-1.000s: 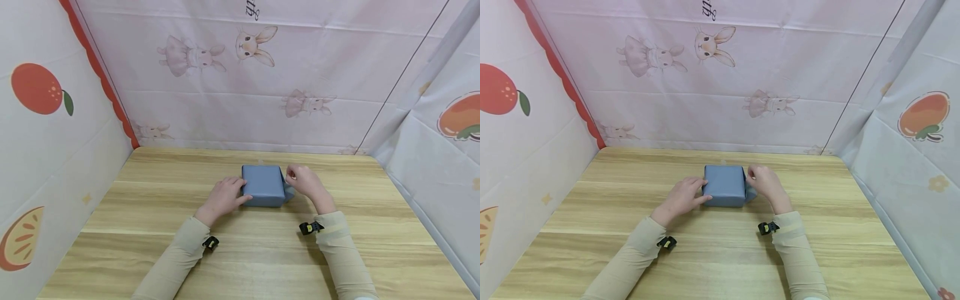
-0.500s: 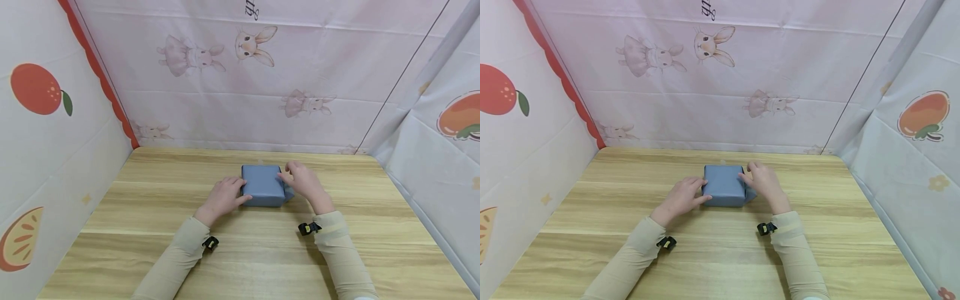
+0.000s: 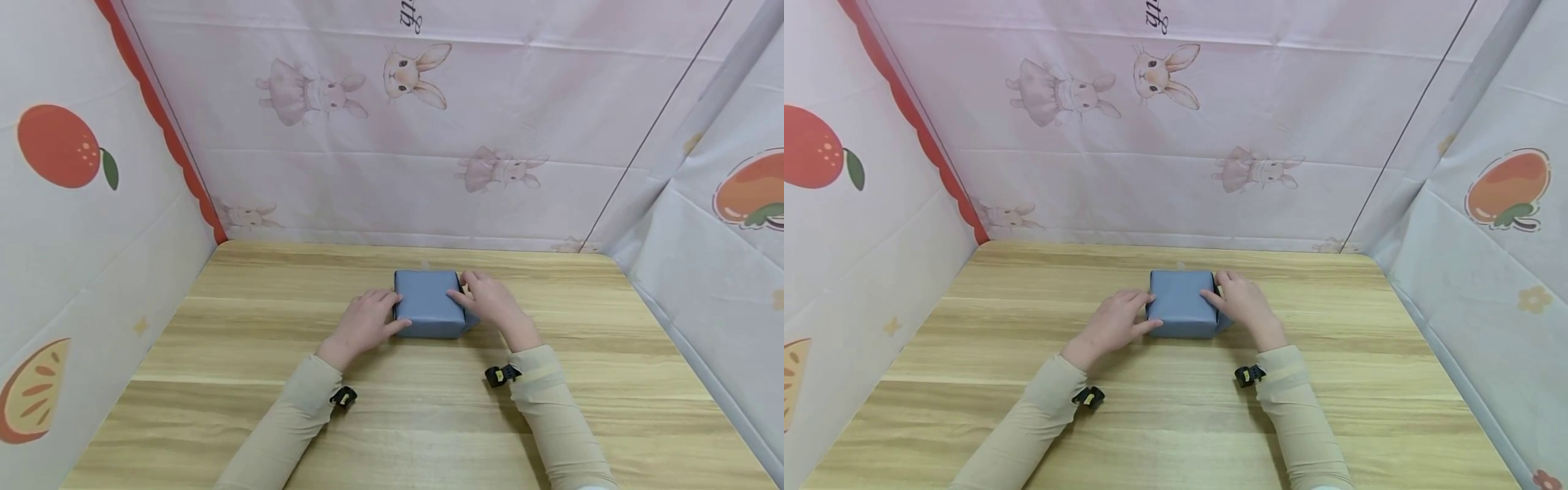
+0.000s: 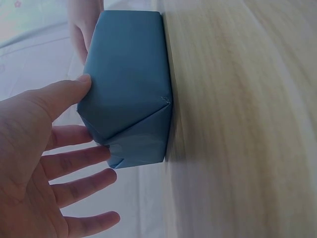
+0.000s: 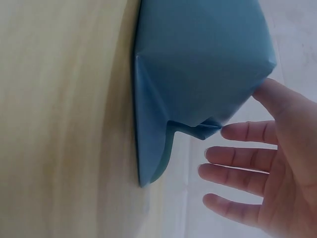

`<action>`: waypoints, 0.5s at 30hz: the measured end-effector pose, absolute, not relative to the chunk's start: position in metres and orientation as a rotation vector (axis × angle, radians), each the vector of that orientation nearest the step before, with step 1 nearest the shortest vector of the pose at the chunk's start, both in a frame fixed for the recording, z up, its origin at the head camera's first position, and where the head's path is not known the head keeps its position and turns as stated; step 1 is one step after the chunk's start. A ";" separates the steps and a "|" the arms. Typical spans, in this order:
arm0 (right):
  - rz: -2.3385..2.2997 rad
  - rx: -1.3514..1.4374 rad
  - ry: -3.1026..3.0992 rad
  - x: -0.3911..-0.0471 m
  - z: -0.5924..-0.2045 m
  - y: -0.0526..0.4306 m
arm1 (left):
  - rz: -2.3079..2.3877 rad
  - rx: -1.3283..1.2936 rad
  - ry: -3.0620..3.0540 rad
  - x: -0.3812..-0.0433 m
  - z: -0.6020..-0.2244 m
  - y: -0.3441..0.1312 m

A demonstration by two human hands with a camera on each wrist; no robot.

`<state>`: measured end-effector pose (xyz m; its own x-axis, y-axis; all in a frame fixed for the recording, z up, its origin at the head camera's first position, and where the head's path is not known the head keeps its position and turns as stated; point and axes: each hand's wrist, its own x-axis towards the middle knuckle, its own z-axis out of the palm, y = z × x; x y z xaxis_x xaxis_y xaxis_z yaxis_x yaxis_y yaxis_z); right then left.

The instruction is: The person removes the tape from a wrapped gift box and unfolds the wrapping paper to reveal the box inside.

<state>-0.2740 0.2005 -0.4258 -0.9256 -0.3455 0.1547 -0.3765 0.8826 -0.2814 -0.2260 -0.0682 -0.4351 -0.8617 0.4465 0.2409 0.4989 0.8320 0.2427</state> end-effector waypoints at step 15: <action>0.521 0.635 -2.936 -0.275 -0.427 0.199 | -0.418 -0.719 -2.729 -0.237 -0.426 -0.073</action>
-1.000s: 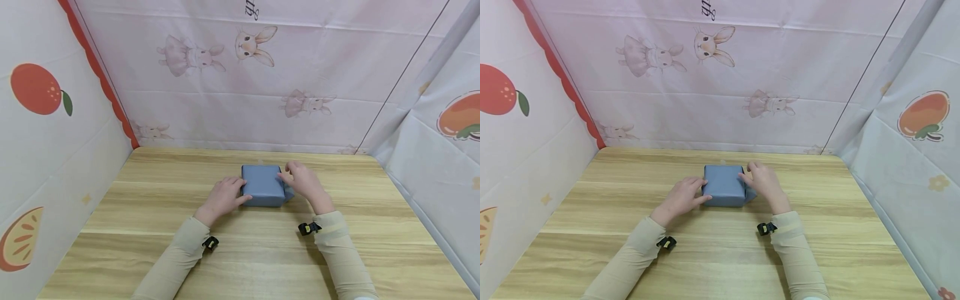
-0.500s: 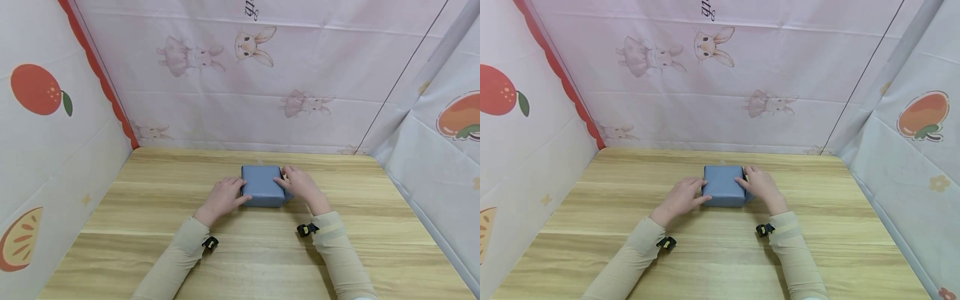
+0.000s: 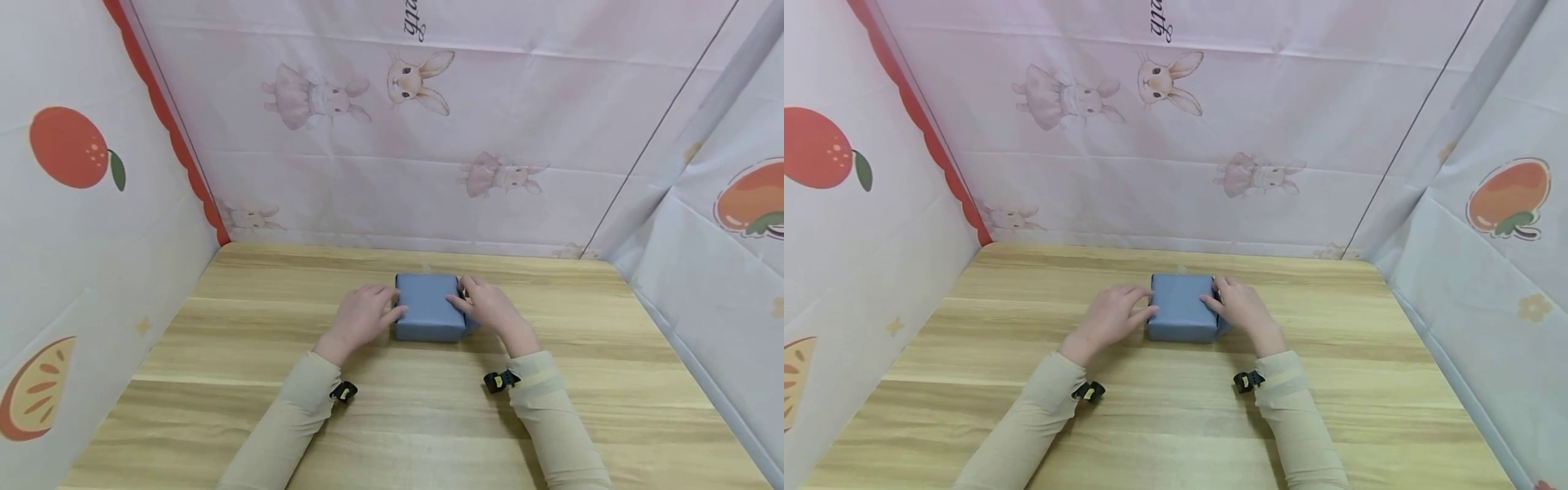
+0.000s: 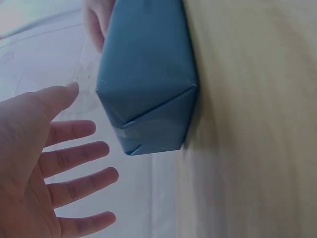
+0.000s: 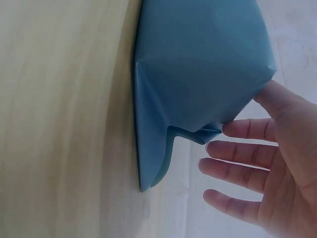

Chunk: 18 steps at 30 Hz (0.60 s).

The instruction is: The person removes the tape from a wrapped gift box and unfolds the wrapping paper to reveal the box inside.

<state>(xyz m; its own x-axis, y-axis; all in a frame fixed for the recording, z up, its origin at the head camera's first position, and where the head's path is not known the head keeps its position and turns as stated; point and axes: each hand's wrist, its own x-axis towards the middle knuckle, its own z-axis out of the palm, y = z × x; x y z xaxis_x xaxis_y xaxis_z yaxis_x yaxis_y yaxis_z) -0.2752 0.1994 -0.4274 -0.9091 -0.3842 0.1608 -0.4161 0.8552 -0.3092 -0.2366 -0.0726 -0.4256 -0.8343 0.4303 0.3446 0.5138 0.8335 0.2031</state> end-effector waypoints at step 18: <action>0.509 0.635 -2.904 -0.274 -0.428 0.198 | -0.421 -0.336 -2.884 -0.269 -0.436 -0.046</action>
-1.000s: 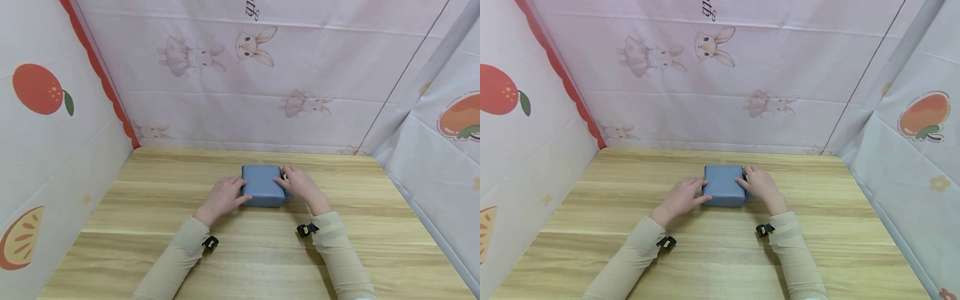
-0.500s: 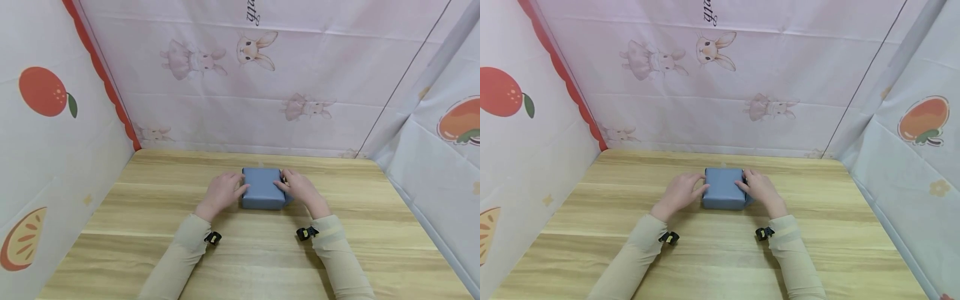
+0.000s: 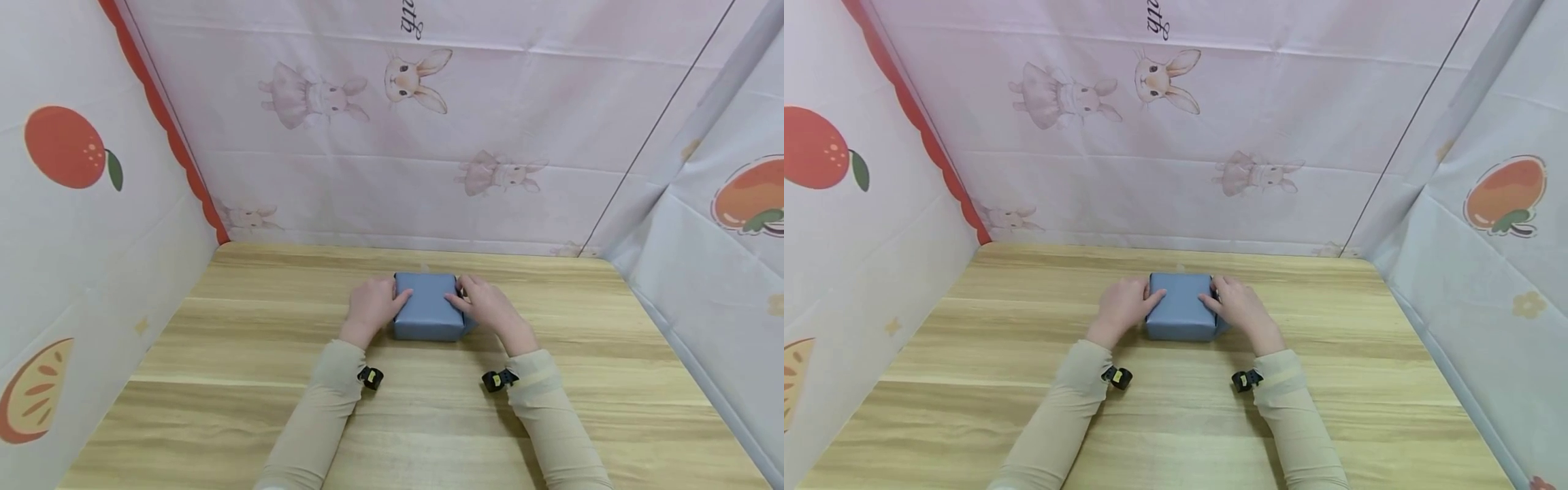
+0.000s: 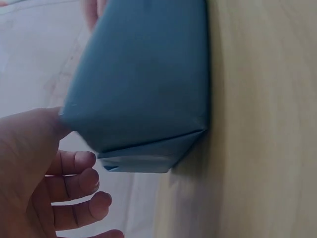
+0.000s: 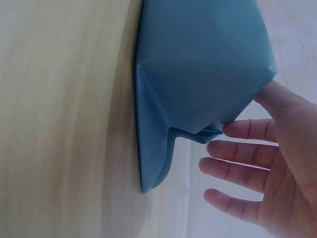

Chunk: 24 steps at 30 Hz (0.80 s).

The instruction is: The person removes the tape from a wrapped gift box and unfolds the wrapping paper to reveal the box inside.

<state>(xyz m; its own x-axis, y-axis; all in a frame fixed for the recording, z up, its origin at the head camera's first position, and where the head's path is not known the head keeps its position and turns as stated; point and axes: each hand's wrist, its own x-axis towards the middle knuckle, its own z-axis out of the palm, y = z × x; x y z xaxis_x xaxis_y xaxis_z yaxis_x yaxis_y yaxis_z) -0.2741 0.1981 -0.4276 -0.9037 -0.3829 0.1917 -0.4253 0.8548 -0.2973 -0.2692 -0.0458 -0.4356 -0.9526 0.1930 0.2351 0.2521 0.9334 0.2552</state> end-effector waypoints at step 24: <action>0.504 0.611 -2.928 -0.276 -0.428 0.197 | -0.527 -0.389 -2.839 -0.270 -0.440 -0.047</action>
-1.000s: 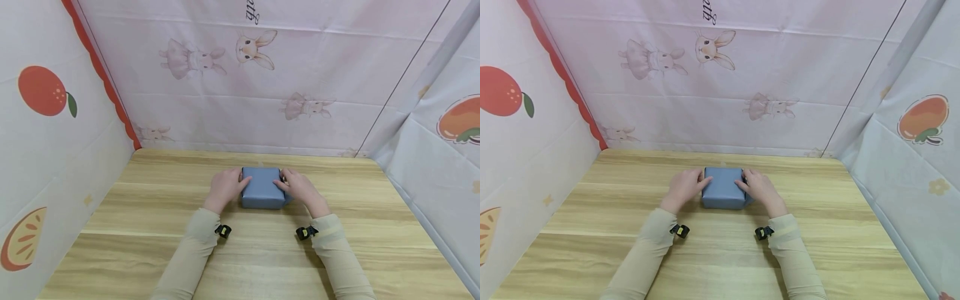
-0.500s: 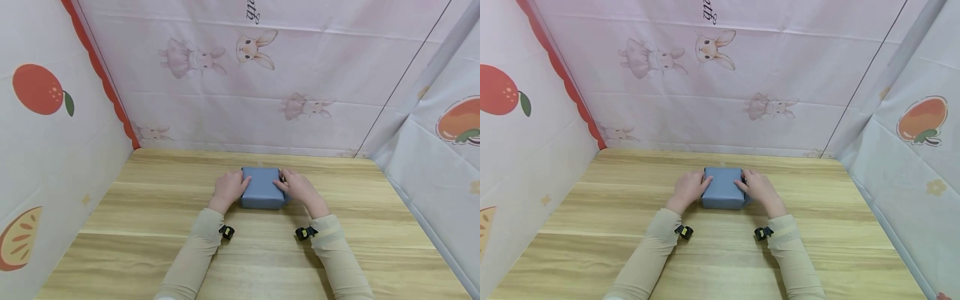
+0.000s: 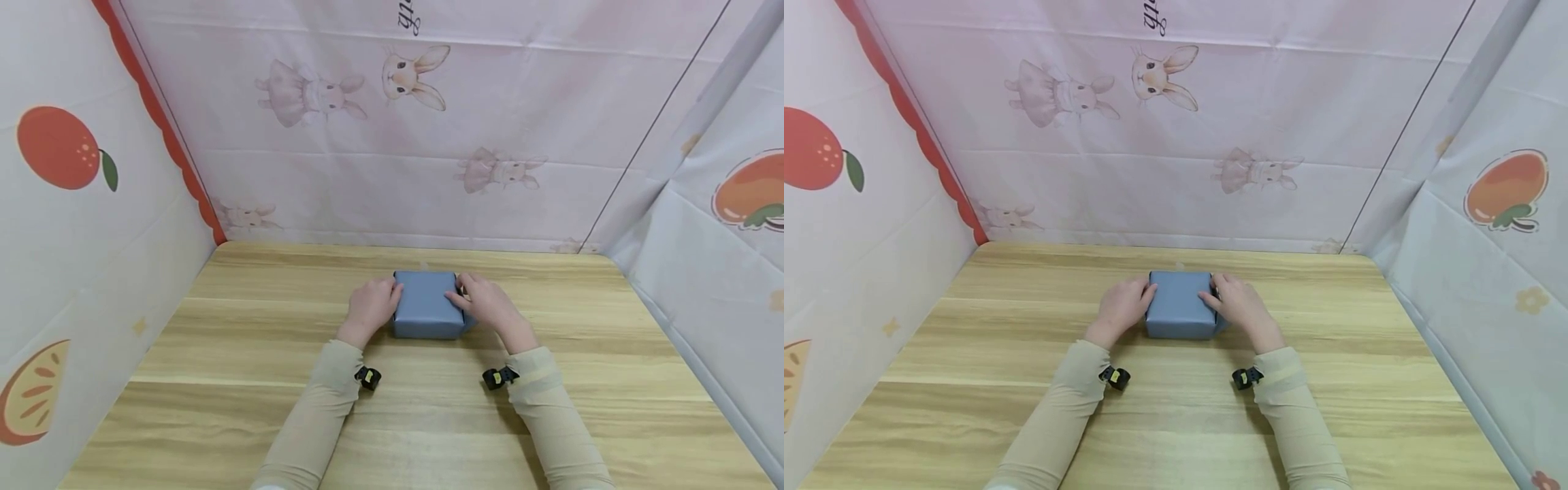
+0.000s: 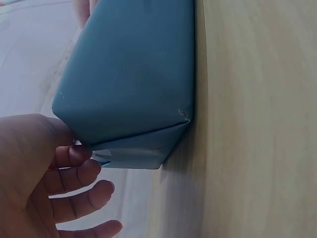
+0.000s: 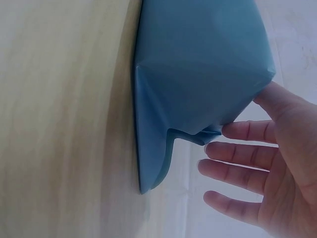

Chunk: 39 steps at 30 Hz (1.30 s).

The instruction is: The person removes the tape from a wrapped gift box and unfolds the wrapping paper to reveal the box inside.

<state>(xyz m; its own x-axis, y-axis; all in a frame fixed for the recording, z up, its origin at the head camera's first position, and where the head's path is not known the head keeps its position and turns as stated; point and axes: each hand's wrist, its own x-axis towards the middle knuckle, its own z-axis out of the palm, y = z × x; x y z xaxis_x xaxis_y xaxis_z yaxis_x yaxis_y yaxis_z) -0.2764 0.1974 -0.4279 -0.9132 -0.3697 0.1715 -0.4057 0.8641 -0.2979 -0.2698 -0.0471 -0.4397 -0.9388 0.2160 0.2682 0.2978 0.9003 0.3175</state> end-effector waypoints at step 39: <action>0.491 0.601 -2.958 -0.278 -0.429 0.198 | -0.662 -0.335 -2.899 -0.277 -0.442 -0.071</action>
<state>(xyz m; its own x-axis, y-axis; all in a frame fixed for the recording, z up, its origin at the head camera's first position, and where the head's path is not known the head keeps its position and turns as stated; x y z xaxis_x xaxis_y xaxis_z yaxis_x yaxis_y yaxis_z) -0.2775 0.1976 -0.4289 -0.9194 -0.3661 0.1438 -0.3929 0.8715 -0.2934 -0.2767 -0.0710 -0.4417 -0.9640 0.1826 0.1931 0.2484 0.8777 0.4098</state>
